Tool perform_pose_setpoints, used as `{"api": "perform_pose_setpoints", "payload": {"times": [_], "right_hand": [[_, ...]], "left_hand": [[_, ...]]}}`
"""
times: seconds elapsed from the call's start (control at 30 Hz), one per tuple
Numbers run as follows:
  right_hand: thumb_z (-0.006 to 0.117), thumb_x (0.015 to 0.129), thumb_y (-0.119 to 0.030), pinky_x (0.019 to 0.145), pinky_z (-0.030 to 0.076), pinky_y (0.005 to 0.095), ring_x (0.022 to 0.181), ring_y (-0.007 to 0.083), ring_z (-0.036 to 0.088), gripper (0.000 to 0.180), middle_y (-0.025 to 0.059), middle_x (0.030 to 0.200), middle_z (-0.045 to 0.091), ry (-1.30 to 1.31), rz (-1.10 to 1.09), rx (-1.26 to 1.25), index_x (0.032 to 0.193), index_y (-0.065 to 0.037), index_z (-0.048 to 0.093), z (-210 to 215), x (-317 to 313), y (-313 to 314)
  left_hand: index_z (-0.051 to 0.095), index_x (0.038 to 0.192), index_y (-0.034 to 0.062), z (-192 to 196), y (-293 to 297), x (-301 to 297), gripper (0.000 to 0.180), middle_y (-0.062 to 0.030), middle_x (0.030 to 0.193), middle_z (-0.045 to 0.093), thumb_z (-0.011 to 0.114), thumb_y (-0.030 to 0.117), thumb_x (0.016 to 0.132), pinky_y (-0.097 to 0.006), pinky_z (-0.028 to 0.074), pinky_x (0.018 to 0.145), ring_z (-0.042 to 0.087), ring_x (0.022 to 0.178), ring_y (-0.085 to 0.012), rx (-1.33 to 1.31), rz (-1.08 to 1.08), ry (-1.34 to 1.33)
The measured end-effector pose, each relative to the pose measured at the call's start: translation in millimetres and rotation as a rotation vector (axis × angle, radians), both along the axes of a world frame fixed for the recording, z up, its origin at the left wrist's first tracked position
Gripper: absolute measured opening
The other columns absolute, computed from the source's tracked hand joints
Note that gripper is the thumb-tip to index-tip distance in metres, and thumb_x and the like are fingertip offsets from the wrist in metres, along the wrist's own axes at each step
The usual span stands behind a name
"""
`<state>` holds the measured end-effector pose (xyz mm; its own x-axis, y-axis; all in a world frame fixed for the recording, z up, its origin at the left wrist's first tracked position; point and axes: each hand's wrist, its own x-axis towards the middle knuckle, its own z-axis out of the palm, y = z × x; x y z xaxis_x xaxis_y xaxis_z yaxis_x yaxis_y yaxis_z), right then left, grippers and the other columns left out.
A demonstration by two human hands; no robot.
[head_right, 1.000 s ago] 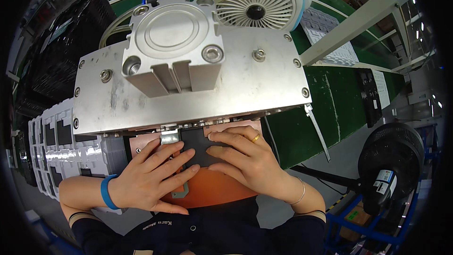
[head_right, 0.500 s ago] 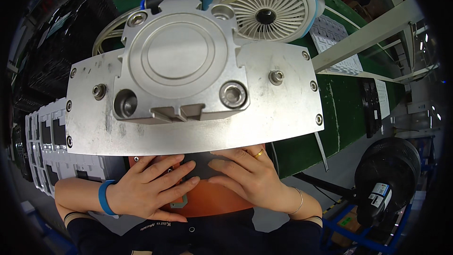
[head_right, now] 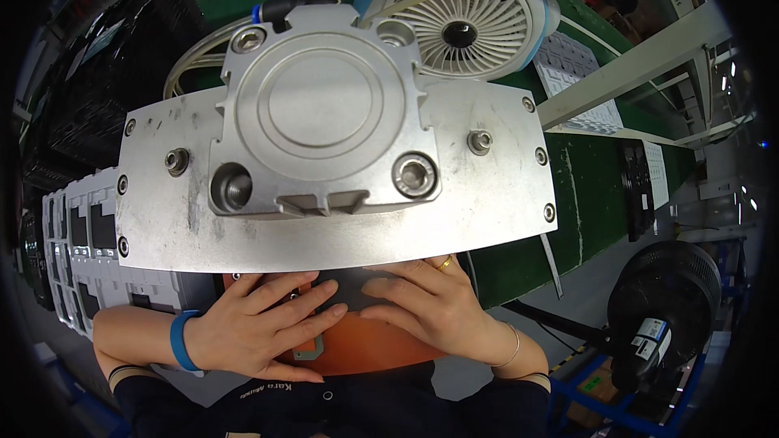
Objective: The person picks up black rectangular components from a white foam tray and places them into a metal jig on a workbench. They press down on the components to secure them, then remove them and return them to the tray. This process is repeated for multiple components throughout the video.
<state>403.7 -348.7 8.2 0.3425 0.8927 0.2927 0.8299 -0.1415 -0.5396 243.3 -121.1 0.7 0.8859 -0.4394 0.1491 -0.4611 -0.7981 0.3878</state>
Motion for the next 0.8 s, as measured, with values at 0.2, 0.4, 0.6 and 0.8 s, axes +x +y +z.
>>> {"api": "perform_pose_setpoints", "payload": {"times": [0.2, 0.4, 0.6, 0.8], "right_hand": [[0.087, 0.069, -0.025, 0.075, 0.045, 0.0309, 0.080, 0.0191, 0.061, 0.031, 0.0032, 0.092, 0.068, 0.000, 0.010, 0.015, 0.093, -0.010, 0.073, -2.2, 0.2, 0.6], [0.088, 0.067, -0.025, 0.074, 0.051, 0.0319, 0.081, 0.0209, 0.066, 0.032, 0.0025, 0.086, 0.070, 0.008, -0.002, -0.002, 0.091, -0.009, 0.074, 0.6, -0.7, 0.9], [0.087, 0.071, -0.025, 0.076, 0.045, 0.0301, 0.078, 0.0178, 0.061, 0.029, 0.0006, 0.084, 0.065, 0.032, 0.007, 0.012, 0.091, -0.011, 0.072, -1.1, -0.2, 0.8], [0.087, 0.071, -0.025, 0.076, 0.045, 0.0301, 0.078, 0.0177, 0.061, 0.028, 0.0004, 0.083, 0.065, 0.061, 0.000, 0.006, 0.089, -0.011, 0.071, -2.1, -0.9, -0.1]], "left_hand": [[0.058, 0.141, 0.0157, 0.0, 0.3, -1.2, 0.079, -0.0071, 0.146, 0.052, 0.057, 0.072, 0.086, -0.045, 0.035, 0.106, 0.045, 0.133, -0.0283, 0.008, 0.009, -0.012], [0.058, 0.141, 0.0170, 1.6, 1.3, -1.5, 0.078, -0.0067, 0.147, 0.052, 0.057, 0.073, 0.086, -0.047, 0.031, 0.109, 0.043, 0.136, -0.0297, 0.029, -0.003, 0.011], [0.059, 0.140, 0.0175, 0.0, 0.5, -1.8, 0.078, -0.0062, 0.148, 0.051, 0.056, 0.073, 0.086, -0.048, 0.028, 0.112, 0.041, 0.138, -0.0293, 0.033, -0.001, 0.013], [0.059, 0.140, 0.0178, 1.8, 0.1, -1.6, 0.077, -0.0064, 0.147, 0.051, 0.056, 0.073, 0.086, -0.049, 0.030, 0.110, 0.043, 0.136, -0.0286, 0.036, 0.008, 0.016]]}}
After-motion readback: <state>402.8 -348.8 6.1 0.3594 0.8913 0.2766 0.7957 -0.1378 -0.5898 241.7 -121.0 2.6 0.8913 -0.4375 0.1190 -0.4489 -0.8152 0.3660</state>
